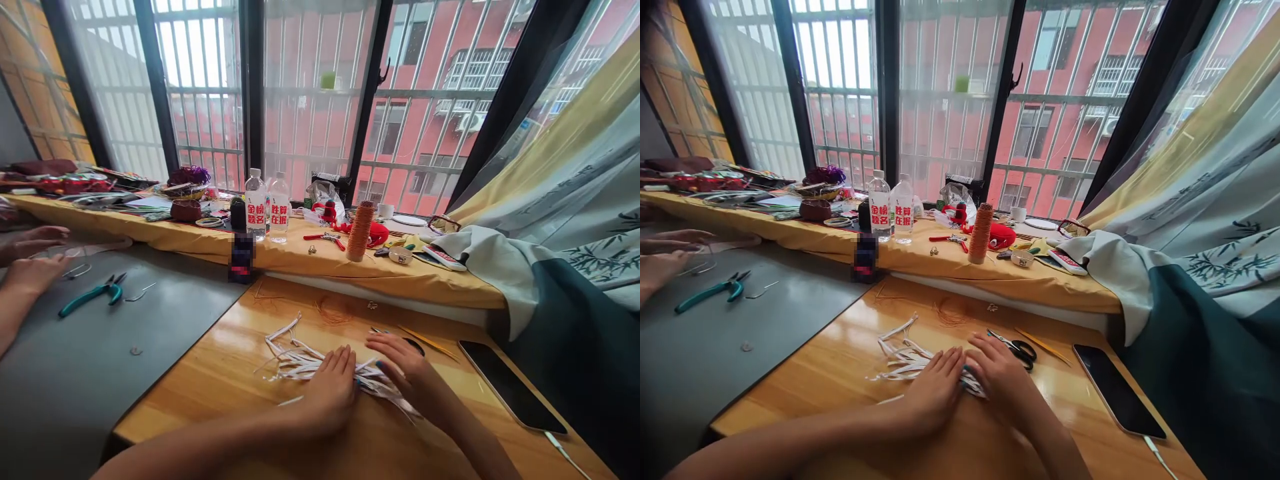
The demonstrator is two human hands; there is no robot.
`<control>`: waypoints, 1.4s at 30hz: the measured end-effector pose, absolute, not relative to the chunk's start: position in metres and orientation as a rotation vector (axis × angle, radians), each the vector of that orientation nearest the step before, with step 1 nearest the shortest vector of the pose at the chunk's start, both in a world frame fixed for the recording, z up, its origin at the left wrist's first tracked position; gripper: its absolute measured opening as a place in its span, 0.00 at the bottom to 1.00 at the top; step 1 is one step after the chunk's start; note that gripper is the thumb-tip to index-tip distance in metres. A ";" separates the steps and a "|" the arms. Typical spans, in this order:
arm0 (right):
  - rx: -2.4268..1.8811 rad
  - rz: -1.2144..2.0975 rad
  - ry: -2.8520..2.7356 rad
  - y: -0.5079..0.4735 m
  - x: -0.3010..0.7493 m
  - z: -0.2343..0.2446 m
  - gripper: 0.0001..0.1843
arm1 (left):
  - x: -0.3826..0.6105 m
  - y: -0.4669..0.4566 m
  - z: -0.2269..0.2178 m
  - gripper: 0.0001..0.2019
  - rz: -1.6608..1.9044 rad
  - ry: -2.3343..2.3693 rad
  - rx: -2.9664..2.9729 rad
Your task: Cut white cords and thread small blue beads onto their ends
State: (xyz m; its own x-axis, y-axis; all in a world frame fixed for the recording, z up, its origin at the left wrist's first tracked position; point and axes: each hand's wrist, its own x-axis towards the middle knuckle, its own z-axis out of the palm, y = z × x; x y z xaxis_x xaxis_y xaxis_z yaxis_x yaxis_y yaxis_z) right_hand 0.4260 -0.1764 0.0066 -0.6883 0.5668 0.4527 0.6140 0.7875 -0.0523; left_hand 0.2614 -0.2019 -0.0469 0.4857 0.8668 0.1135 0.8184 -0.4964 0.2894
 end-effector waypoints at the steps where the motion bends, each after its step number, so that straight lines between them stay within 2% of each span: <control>1: -0.913 -0.094 -2.492 -0.179 0.429 0.011 0.16 | 0.263 -0.198 -0.045 0.24 0.359 1.452 2.501; 4: -1.016 -0.029 -2.403 -0.184 0.434 0.017 0.18 | 0.248 -0.176 -0.027 0.23 0.352 1.392 2.402; 7: -1.063 -0.074 -2.471 -0.186 0.422 0.002 0.28 | 0.207 -0.145 -0.009 0.16 0.517 1.280 2.517; 10: -1.047 -0.131 -2.630 -0.186 0.403 -0.024 0.36 | 0.167 -0.125 -0.007 0.16 0.458 1.897 2.425; 12: -1.030 -0.074 -2.713 -0.187 0.394 -0.035 0.33 | 0.152 -0.120 -0.013 0.17 0.337 2.047 2.364; 15: -1.035 -0.008 -2.707 -0.190 0.390 -0.034 0.23 | 0.148 -0.118 -0.019 0.12 0.250 1.974 2.346; 18: -0.962 -0.012 -2.710 -0.196 0.389 -0.024 0.15 | 0.148 -0.117 -0.013 0.10 0.291 1.959 2.310; 20: -0.894 -0.037 -2.709 -0.200 0.386 -0.022 0.13 | 0.145 -0.115 -0.005 0.10 0.348 1.983 2.278; 23: -0.792 -0.086 -2.680 -0.204 0.377 -0.027 0.13 | 0.136 -0.110 0.004 0.08 0.604 1.895 2.160; 28: -0.815 -0.193 -2.598 -0.208 0.356 -0.041 0.13 | 0.123 -0.101 0.016 0.04 1.271 1.496 1.787; 30: -0.912 -0.244 -2.574 -0.211 0.351 -0.038 0.13 | 0.125 -0.102 0.021 0.06 1.367 1.321 1.588; 32: -1.004 -0.252 -2.605 -0.213 0.352 -0.026 0.12 | 0.136 -0.107 0.023 0.08 1.309 1.163 1.436; 34: -0.977 -0.165 -2.746 -0.211 0.361 -0.008 0.11 | 0.151 -0.114 0.020 0.09 1.179 1.058 1.352; 36: -0.928 0.153 -2.863 -0.203 0.376 0.010 0.08 | 0.169 -0.120 0.011 0.09 1.072 0.997 1.319; 37: -0.966 0.314 -2.833 -0.197 0.384 0.016 0.10 | 0.176 -0.122 0.006 0.09 1.025 0.971 1.303; 42: -1.405 0.906 -2.063 -0.163 0.389 0.012 0.24 | 0.198 -0.131 -0.017 0.15 0.998 0.833 1.194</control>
State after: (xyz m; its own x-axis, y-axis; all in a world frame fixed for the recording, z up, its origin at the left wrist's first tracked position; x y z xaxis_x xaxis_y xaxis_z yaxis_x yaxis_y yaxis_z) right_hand 0.3891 -0.1633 0.0119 -0.3565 0.9340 0.0230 0.6151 0.2532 -0.7467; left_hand 0.1978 -0.1313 -0.0172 0.3532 0.9355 -0.0067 -0.1738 0.0727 0.9821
